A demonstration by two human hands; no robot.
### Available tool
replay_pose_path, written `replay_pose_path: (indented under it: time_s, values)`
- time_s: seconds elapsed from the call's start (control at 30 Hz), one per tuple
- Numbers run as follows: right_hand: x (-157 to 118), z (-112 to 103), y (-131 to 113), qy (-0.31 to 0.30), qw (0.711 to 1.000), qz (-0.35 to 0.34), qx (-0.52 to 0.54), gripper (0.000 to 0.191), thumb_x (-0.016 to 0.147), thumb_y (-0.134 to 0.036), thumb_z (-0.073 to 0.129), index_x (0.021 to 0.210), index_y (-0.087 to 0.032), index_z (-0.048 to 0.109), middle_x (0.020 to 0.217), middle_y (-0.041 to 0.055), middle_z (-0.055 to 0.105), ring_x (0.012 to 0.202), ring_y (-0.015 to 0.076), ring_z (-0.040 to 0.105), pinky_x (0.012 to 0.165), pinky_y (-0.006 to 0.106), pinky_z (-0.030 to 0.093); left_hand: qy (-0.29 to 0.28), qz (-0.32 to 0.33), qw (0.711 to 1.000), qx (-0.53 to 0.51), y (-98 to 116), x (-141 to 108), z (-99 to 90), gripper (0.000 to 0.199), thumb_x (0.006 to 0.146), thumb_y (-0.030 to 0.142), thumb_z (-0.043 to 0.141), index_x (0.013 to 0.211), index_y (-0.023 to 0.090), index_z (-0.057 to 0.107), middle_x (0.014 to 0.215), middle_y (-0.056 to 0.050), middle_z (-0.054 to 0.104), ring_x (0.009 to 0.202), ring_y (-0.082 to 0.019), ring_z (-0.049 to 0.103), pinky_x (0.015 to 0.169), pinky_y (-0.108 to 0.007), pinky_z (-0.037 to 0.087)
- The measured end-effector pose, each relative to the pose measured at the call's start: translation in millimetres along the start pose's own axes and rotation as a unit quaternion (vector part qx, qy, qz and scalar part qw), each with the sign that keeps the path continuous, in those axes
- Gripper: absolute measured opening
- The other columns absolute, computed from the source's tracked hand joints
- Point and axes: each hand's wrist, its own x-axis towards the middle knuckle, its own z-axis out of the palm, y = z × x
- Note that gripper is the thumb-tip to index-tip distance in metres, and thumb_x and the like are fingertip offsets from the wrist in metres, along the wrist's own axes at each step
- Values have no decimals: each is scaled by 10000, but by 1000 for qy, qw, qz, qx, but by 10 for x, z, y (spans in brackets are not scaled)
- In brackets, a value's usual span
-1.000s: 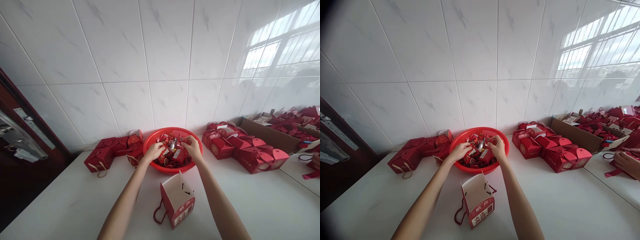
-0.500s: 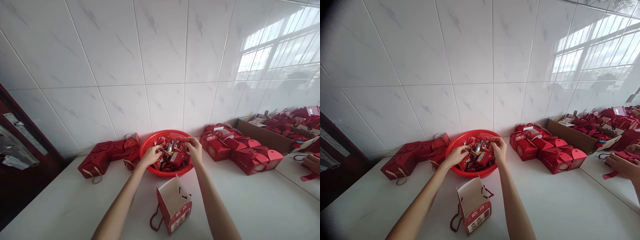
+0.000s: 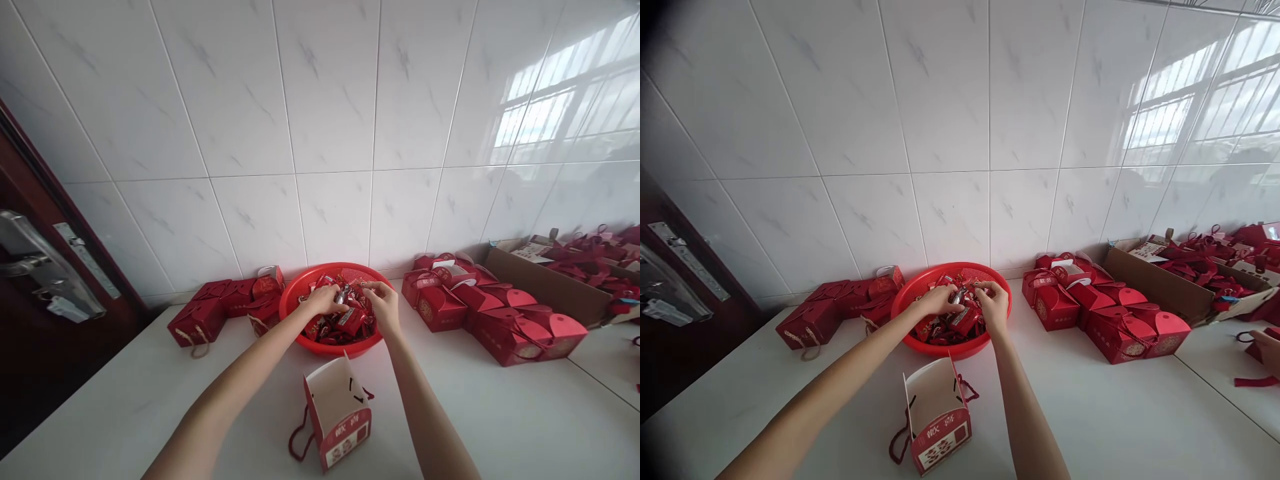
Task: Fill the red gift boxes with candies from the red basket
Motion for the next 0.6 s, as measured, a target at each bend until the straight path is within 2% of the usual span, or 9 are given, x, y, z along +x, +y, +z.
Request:
replay_pose_path:
  time_s: [0.1,0.27,0.47,0.6]
  values:
    - [5,7,14,0,1000,5,-2,162,612,-321,685,701,-186,702,671,18,671,590,148,528,562,277,421,6,-24,999,-22,-29,87,45,263,641,192,785,875,200,667,858,-67,709,904,-297,682,816,-352,486]
    - [26,14,39,2,1000,15,-6,169,616,-306,654,728,-185,696,682,7,651,586,137,504,554,266,410,79,-67,988,-118,-233,92,19,193,702,107,641,878,187,644,849,-45,709,849,-222,664,739,-280,477]
    - [33,6,29,9,999,34,-11,195,613,-260,646,781,-178,700,614,-27,570,562,129,465,531,259,397,147,-106,944,-275,-308,70,-44,152,711,151,559,840,188,631,732,-4,668,676,-170,619,602,-244,441]
    - [20,-2,0,1,999,43,-4,195,621,-258,645,792,-178,698,632,-28,568,548,113,433,514,251,383,179,-100,909,-363,-278,70,-102,163,694,189,485,796,208,610,702,8,638,664,-171,596,589,-253,442]
